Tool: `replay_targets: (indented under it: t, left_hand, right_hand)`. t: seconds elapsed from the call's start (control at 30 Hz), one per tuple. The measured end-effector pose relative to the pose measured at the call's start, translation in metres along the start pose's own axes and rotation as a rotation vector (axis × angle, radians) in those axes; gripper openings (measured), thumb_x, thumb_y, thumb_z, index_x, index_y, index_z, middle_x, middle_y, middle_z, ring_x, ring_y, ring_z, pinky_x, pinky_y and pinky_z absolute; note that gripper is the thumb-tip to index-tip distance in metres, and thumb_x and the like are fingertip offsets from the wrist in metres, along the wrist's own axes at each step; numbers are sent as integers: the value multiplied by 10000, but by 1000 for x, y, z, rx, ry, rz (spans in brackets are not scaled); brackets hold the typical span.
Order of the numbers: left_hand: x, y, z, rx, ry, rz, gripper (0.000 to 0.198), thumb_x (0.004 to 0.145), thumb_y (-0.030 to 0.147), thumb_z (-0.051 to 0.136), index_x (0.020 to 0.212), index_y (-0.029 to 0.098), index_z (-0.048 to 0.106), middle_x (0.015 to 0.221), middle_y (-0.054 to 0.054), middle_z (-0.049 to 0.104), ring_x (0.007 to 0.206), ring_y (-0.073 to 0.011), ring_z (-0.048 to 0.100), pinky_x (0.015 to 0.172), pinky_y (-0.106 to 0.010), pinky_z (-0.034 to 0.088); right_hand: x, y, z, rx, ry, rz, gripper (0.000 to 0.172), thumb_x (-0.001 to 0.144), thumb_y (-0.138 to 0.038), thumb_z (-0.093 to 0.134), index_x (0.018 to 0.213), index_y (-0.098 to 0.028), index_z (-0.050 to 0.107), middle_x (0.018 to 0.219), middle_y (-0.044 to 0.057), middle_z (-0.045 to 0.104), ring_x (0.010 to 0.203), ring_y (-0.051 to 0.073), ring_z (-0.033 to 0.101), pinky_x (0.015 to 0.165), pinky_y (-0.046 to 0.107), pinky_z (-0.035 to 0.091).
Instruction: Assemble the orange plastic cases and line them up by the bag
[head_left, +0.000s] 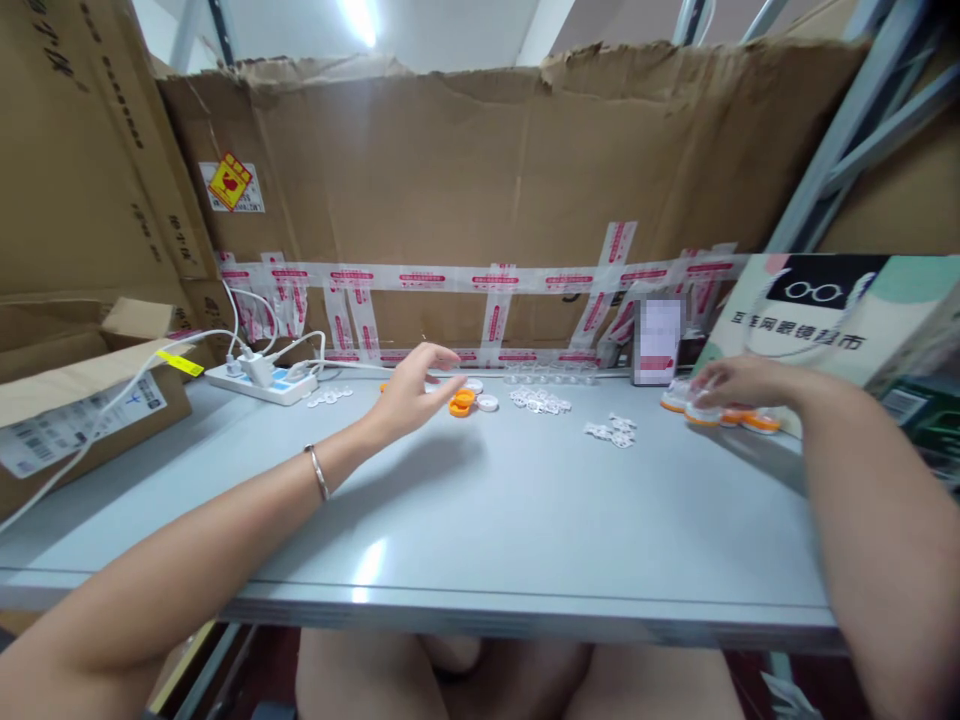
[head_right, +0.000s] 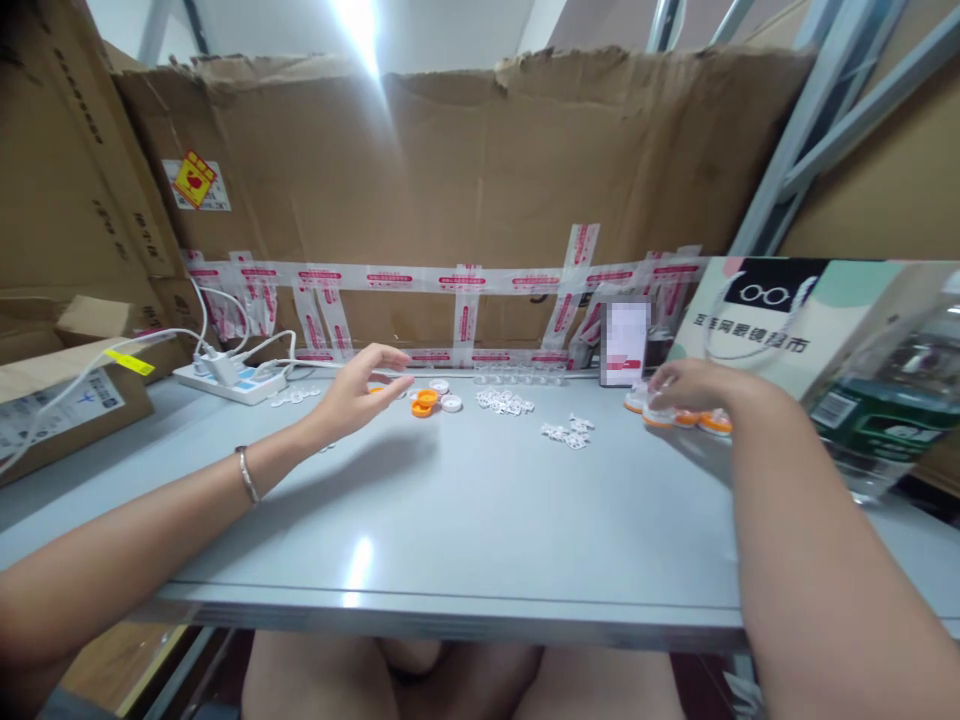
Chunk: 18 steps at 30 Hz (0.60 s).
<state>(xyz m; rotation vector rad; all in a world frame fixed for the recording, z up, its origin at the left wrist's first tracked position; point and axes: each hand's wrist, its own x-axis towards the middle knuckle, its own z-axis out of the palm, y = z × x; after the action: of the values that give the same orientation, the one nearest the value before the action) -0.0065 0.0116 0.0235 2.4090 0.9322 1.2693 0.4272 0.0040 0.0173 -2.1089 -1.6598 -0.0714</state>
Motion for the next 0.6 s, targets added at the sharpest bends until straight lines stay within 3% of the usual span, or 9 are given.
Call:
replay_targets:
  t: [0.1, 0.33, 0.47, 0.6]
  left_hand:
    - [9, -10, -12, 82, 38, 34, 215, 795, 304, 486, 944, 152, 519, 962, -66, 555, 893, -148, 554, 751, -262, 464]
    - [27, -31, -45, 233, 167, 10, 224, 781, 287, 467, 927, 129, 532, 949, -73, 572, 867, -144, 553, 705, -233, 453]
    - [32, -38, -66, 337, 66, -114, 252, 763, 311, 469, 904, 129, 571, 933, -62, 602, 834, -149, 549, 714, -236, 440]
    - [32, -48, -85, 461, -183, -276, 255, 737, 314, 480, 874, 142, 608, 903, -48, 644, 808, -155, 564, 712, -222, 428]
  right_hand:
    - [6, 10, 4, -65, -164, 57, 220, 466, -199, 685, 402, -212, 475, 353, -19, 469, 308, 129, 413, 381, 286, 319]
    - [12, 1, 10, -73, -175, 175, 203, 365, -118, 712, 443, -199, 544, 402, 6, 513, 357, 153, 445, 401, 305, 330]
    - [14, -1, 13, -83, -148, 230, 229, 365, -87, 714, 424, -203, 525, 402, 16, 509, 385, 176, 468, 421, 316, 344]
    - [17, 4, 17, -90, -56, 246, 282, 415, -79, 682, 397, -225, 442, 390, 6, 476, 392, 189, 467, 421, 319, 328]
